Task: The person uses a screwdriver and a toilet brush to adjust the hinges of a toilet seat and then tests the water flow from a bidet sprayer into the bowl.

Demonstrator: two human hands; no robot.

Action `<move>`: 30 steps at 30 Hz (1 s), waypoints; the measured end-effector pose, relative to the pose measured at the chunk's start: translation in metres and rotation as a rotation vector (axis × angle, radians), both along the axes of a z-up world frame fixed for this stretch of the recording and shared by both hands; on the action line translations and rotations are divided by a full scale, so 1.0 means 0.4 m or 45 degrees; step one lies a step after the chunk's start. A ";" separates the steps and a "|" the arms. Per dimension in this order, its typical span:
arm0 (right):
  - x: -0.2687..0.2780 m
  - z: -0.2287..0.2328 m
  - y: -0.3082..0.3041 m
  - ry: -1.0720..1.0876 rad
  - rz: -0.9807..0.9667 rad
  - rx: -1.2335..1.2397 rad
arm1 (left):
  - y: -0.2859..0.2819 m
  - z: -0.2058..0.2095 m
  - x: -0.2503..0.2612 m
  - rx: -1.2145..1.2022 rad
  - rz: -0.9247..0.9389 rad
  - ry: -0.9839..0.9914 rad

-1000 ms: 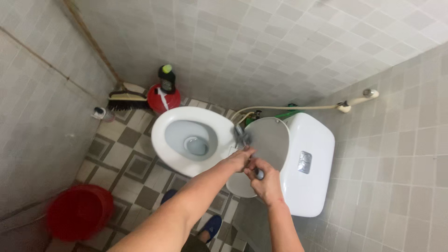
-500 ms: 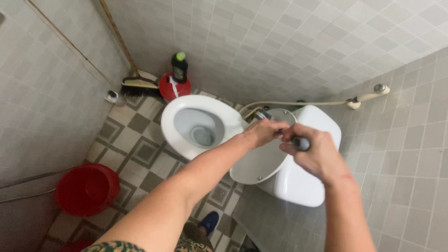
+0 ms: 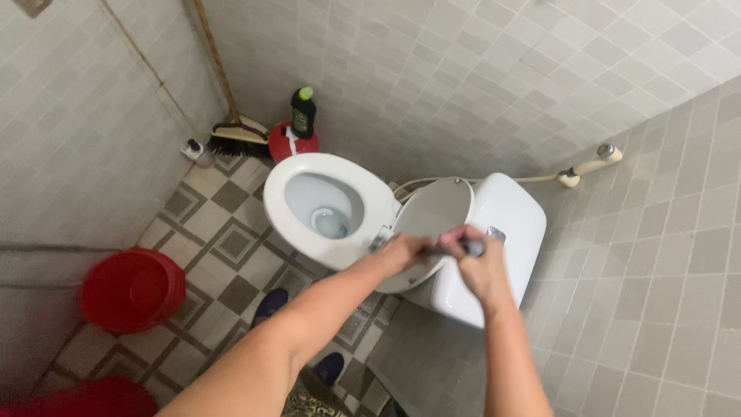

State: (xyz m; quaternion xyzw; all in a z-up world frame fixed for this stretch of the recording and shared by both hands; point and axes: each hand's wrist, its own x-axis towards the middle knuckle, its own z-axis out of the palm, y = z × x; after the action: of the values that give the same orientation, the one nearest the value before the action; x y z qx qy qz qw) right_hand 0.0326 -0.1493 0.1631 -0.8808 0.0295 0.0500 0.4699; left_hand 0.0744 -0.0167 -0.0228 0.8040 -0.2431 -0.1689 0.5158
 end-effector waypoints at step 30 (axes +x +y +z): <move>-0.193 0.339 0.003 -0.378 -0.235 -0.150 | -0.090 0.302 -0.040 -0.054 -0.029 -0.369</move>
State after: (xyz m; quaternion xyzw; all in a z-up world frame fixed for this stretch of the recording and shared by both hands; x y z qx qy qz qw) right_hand -0.0448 -0.1483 0.2986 -0.8981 0.0435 -0.1256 0.4192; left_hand 0.0584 -0.0526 0.0979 0.8061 -0.3275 -0.0519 0.4902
